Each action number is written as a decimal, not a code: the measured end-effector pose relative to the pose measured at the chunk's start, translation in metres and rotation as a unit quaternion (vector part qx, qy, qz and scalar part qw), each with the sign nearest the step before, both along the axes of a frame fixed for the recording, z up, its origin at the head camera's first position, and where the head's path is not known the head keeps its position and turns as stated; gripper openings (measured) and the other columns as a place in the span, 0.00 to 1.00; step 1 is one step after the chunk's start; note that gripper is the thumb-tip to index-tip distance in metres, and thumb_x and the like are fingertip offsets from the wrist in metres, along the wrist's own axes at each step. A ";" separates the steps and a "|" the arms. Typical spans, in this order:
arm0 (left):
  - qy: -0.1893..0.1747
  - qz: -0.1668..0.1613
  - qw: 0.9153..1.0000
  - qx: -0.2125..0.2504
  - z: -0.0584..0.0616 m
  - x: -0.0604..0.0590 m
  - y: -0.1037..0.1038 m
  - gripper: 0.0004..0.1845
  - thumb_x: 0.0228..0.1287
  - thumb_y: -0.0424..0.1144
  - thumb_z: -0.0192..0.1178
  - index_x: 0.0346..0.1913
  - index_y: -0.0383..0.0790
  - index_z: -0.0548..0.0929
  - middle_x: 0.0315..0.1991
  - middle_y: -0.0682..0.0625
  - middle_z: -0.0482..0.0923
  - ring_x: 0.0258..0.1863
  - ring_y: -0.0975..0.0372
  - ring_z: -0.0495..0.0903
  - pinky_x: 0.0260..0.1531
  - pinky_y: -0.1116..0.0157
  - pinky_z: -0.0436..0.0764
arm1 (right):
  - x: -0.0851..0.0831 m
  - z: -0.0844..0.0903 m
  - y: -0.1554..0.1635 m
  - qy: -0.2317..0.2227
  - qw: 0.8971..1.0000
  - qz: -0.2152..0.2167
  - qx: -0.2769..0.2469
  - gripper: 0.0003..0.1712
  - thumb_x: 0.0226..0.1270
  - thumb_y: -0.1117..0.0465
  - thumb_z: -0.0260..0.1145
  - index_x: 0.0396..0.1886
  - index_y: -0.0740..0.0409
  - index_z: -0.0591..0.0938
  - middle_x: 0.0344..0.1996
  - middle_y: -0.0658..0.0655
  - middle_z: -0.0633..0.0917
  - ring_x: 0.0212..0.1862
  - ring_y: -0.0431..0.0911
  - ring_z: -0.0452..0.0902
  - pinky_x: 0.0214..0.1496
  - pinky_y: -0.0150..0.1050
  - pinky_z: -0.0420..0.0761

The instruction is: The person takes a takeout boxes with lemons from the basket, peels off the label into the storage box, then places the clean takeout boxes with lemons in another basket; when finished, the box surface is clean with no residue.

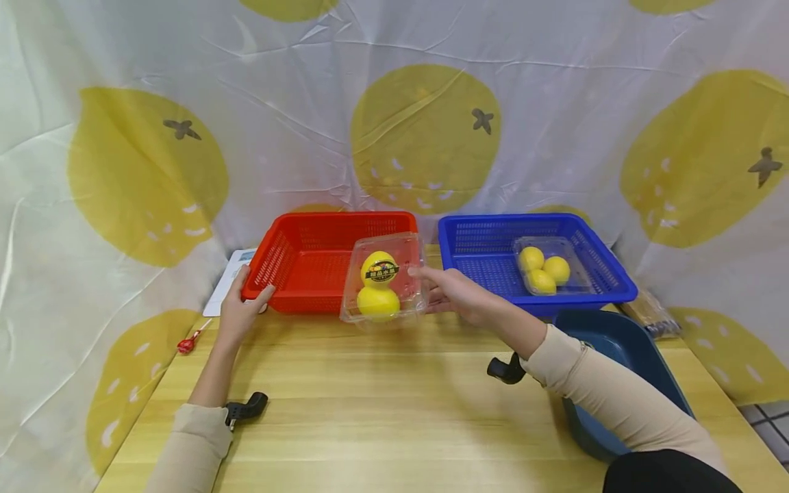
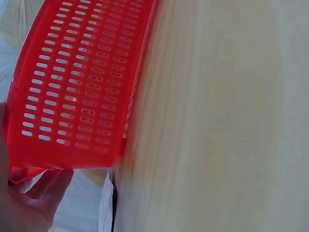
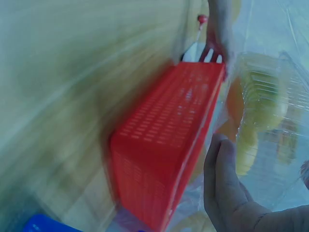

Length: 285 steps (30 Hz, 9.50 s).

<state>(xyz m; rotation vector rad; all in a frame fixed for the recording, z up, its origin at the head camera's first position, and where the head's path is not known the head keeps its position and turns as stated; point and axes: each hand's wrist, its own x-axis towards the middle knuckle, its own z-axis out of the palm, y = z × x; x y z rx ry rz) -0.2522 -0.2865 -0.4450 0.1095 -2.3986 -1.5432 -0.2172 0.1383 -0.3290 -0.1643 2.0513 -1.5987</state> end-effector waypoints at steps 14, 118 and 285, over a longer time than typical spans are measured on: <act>-0.009 -0.004 1.000 -0.003 -0.003 -0.001 0.003 0.47 0.63 0.53 0.64 0.78 0.48 0.50 0.79 0.54 0.49 0.73 0.55 0.60 0.69 0.53 0.67 | 0.054 -0.025 0.029 -0.008 1.000 -0.023 -0.011 0.36 0.73 0.44 0.53 0.64 0.72 0.69 0.39 0.52 0.87 0.43 0.41 0.85 0.55 0.36 0.82; -0.222 -0.276 0.923 0.150 0.012 0.083 0.107 0.44 0.68 0.44 0.60 0.77 0.37 0.47 0.78 0.41 0.47 0.76 0.46 0.53 0.74 0.46 0.56 | 0.093 -0.109 0.054 0.017 0.996 -0.071 0.057 0.33 0.71 0.50 0.61 0.60 0.76 0.73 0.54 0.68 0.82 0.52 0.49 0.81 0.57 0.44 0.82; -0.196 -0.306 0.910 0.197 -0.034 0.085 0.213 0.45 0.64 0.45 0.64 0.76 0.32 0.52 0.75 0.36 0.54 0.74 0.46 0.58 0.71 0.54 0.61 | 0.037 -0.074 0.019 0.230 0.957 0.070 0.164 0.04 0.59 0.60 0.72 0.30 0.55 0.88 0.29 0.50 0.88 0.32 0.39 0.76 0.34 0.32 0.78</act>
